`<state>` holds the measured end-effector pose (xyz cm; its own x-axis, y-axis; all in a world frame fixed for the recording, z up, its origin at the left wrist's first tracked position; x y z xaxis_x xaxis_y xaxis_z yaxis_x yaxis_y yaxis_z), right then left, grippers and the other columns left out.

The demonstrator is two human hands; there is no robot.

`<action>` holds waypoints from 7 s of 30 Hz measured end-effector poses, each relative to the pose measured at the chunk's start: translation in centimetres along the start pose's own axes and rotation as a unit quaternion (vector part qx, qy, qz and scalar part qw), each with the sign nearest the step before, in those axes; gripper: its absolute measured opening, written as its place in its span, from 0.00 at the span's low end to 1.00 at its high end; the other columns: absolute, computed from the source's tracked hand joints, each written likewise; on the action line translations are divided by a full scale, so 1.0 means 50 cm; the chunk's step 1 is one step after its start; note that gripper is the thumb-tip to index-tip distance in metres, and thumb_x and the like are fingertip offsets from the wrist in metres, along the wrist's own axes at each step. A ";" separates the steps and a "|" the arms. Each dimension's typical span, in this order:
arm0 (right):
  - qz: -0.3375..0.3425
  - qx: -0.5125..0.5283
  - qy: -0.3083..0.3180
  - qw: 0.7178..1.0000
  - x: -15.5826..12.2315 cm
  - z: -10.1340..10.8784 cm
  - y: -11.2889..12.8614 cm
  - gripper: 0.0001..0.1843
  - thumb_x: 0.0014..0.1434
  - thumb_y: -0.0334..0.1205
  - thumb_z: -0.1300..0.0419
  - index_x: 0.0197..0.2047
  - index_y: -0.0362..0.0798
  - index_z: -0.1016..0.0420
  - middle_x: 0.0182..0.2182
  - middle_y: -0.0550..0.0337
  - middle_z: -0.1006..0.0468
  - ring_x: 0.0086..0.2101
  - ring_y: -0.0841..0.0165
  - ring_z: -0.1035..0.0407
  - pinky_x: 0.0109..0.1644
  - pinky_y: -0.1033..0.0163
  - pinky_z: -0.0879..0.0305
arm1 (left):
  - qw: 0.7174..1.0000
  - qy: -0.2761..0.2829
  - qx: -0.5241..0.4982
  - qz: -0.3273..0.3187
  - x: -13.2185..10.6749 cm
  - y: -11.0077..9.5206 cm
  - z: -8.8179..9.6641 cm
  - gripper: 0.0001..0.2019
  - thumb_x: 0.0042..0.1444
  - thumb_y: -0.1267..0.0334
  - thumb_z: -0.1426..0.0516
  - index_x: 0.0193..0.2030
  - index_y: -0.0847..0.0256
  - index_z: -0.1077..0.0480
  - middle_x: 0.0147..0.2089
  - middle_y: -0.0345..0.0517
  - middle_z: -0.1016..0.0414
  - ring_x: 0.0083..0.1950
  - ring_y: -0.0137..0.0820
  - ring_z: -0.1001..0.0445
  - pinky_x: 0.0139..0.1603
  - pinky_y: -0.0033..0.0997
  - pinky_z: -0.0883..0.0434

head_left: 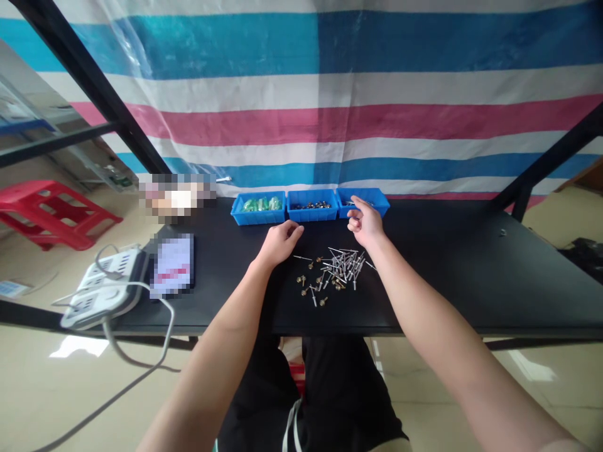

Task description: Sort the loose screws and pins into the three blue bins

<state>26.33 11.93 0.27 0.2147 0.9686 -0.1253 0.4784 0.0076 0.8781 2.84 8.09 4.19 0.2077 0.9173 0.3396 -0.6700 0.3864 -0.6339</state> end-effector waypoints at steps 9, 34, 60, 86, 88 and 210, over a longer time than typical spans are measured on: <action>0.308 -0.529 0.298 0.732 -0.157 -0.199 -0.018 0.05 0.50 0.38 0.37 0.26 0.47 0.23 0.20 0.62 0.29 0.27 0.71 0.37 0.34 0.65 0.43 | 1.000 -0.019 0.011 0.004 0.005 0.008 0.009 0.14 0.59 0.55 0.50 0.36 0.61 0.27 0.33 0.45 0.23 0.33 0.32 0.28 0.39 0.30 0.34; 0.291 -0.668 0.339 0.594 -0.205 -0.236 -0.070 0.08 0.62 0.36 0.46 0.34 0.46 0.27 0.36 0.54 0.24 0.41 0.65 0.32 0.43 0.63 0.41 | 0.996 0.012 -0.091 0.012 0.003 0.009 0.002 0.17 0.58 0.50 0.49 0.33 0.62 0.28 0.30 0.42 0.26 0.32 0.30 0.31 0.35 0.28 0.35; 0.282 -0.468 0.274 0.791 -0.160 -0.203 -0.023 0.11 0.59 0.40 0.45 0.29 0.44 0.28 0.25 0.60 0.26 0.26 0.72 0.35 0.32 0.67 0.42 | 0.999 0.013 -0.044 0.027 0.003 0.006 0.009 0.24 0.57 0.45 0.49 0.26 0.64 0.27 0.25 0.43 0.25 0.27 0.30 0.31 0.33 0.29 0.35; 0.033 0.019 -0.062 0.997 0.005 0.011 -0.016 0.11 0.50 0.44 0.37 0.33 0.48 0.33 0.12 0.74 0.40 0.11 0.81 0.52 0.15 0.72 0.59 | 0.997 -0.015 -0.049 0.051 0.005 0.023 0.012 0.17 0.57 0.48 0.48 0.35 0.61 0.29 0.28 0.42 0.25 0.30 0.30 0.30 0.35 0.29 0.35; 0.032 0.020 -0.060 0.998 0.006 0.013 -0.015 0.12 0.49 0.44 0.37 0.35 0.48 0.33 0.12 0.73 0.38 0.12 0.80 0.51 0.15 0.72 0.59 | 0.997 -0.017 -0.053 0.052 0.005 0.026 0.011 0.16 0.57 0.49 0.47 0.40 0.60 0.30 0.29 0.41 0.25 0.30 0.30 0.30 0.35 0.30 0.35; 0.317 -0.704 0.150 0.618 -0.095 -0.166 -0.030 0.41 0.56 0.47 0.43 0.69 0.50 0.52 0.68 0.53 0.49 0.52 0.48 0.47 0.50 0.41 0.41 | 0.995 -0.051 -0.067 0.058 0.005 0.031 0.020 0.12 0.52 0.58 0.44 0.42 0.60 0.31 0.36 0.44 0.23 0.39 0.34 0.27 0.44 0.35 0.31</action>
<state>17.54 9.39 3.36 -0.2886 0.8890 0.3555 -0.8806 -0.3922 0.2660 1.14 8.83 3.98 0.0561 0.9445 0.3237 -0.5825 0.2943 -0.7577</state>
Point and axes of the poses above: each hand's wrist, its own x-axis towards the middle knuckle, its own z-axis out of the back of the hand, y = z × x, the point moved 10 cm from there along x, towards the middle knuckle
